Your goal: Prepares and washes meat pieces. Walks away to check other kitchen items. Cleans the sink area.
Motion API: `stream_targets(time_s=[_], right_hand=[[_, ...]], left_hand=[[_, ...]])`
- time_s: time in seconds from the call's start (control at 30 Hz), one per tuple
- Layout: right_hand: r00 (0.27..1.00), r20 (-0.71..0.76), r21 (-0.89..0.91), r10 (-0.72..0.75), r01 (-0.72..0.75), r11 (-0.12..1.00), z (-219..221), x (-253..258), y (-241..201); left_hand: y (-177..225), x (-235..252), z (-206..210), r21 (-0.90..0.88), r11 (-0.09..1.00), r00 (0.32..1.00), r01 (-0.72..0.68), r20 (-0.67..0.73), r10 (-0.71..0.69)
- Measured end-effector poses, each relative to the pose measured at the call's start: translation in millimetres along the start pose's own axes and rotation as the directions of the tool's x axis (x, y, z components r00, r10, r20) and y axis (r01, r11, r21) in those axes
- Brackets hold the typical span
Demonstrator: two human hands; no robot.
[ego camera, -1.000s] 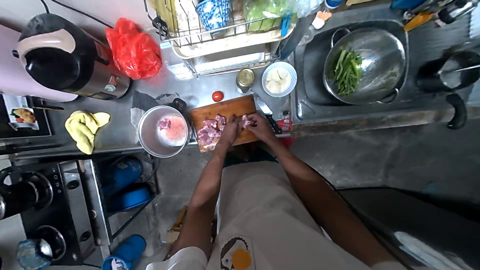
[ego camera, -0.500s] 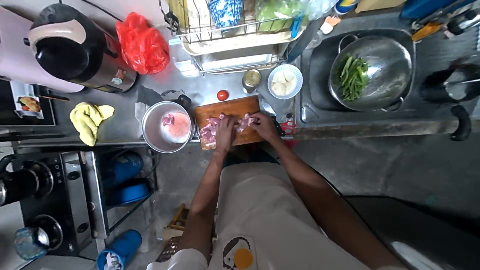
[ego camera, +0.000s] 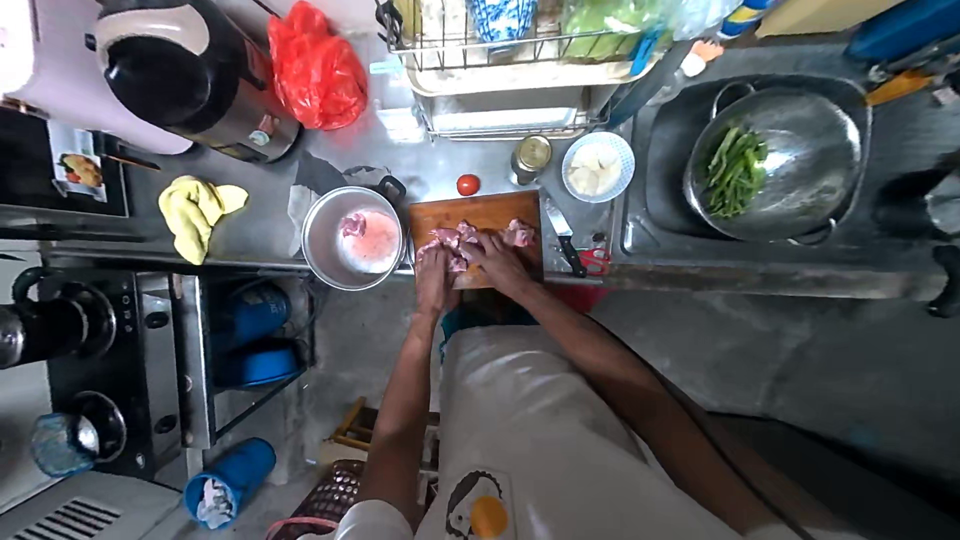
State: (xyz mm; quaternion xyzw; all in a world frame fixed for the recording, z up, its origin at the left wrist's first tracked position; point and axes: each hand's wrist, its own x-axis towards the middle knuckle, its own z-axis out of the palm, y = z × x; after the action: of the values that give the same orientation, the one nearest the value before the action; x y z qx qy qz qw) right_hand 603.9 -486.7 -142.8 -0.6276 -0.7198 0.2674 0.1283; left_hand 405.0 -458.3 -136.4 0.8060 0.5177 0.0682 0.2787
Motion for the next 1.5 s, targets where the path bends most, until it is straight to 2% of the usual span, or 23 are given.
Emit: stream_targets(time_s=[0.13,0.23,0.3,0.43,0.5,0.63,0.73,0.83,0.9,0.97,1.03,1.1,1.17,1.2,1.27,1.37,1.43,1.5], right_hand=[[0.999,-0.023,-0.084,0.033,-0.035,0.996,18,7,-2],[0.997,-0.072,-0.098,-0.003,-0.004,0.995,22,6,2],[0.992,-0.122,-0.003,-0.007,0.007,1.0,22,5,7],[0.977,-0.081,0.347,0.196,-0.157,0.925,2,7,4],[0.951,-0.01,0.51,0.309,-0.261,0.82,-10,7,2],[0.866,0.228,0.818,0.445,-0.418,0.395,-38,-2,-8],[0.844,0.319,0.896,0.431,-0.417,0.153,-55,-3,-11],[0.86,0.34,0.918,0.38,-0.391,0.064,-62,0,-12],[0.873,0.342,0.918,0.348,-0.39,0.074,-65,3,-15],[0.873,0.357,0.91,0.333,-0.406,0.088,-71,3,-22],[0.874,0.363,0.897,0.322,-0.421,0.131,-71,8,-22],[0.891,0.28,0.858,0.358,-0.399,0.322,-57,23,-9],[0.884,0.147,0.688,0.443,-0.413,0.597,-43,34,3],[0.883,0.1,0.599,0.458,-0.421,0.681,-38,39,7],[0.906,0.071,0.494,0.417,-0.395,0.774,-25,49,11],[0.94,0.034,0.309,0.34,-0.333,0.891,-15,55,-2],[0.951,0.009,0.215,0.308,-0.303,0.928,-21,52,-23],[0.945,-0.004,0.19,0.326,-0.32,0.928,-23,51,-32]], left_hand=[[-12,-7,7,0.002,0.998,0.998,-0.06,-0.004,0.06],[-17,-11,11,-0.018,0.997,0.997,-0.075,-0.021,0.075],[-19,-11,15,-0.022,0.996,0.996,-0.083,-0.042,0.082],[-12,-10,12,-0.031,0.997,0.997,-0.067,-0.039,0.066],[-10,-8,12,-0.064,0.996,0.996,-0.058,-0.072,0.053],[8,4,0,-0.334,0.942,0.995,-0.005,-0.094,-0.028],[13,18,0,-0.599,0.799,0.995,0.051,-0.041,-0.094],[16,34,-4,-0.81,0.564,0.987,0.161,0.12,-0.109],[20,36,-14,-0.862,0.457,0.975,0.222,0.189,-0.116],[23,25,-27,-0.849,0.464,0.968,0.252,0.219,-0.123],[21,22,-40,-0.82,0.53,0.976,0.216,0.17,-0.134],[19,26,-65,-0.758,0.634,0.985,0.153,0.066,-0.159],[7,33,-88,-0.669,0.736,0.978,0.102,-0.067,-0.196],[1,33,-101,-0.617,0.781,0.966,0.097,-0.131,-0.224],[-17,31,-126,-0.518,0.847,0.931,0.119,-0.237,-0.276],[-54,31,-140,-0.409,0.891,0.875,0.198,-0.337,-0.349],[-74,34,-142,-0.34,0.898,0.858,0.279,-0.332,-0.392],[-88,39,-139,-0.273,0.894,0.866,0.356,-0.263,-0.425]])
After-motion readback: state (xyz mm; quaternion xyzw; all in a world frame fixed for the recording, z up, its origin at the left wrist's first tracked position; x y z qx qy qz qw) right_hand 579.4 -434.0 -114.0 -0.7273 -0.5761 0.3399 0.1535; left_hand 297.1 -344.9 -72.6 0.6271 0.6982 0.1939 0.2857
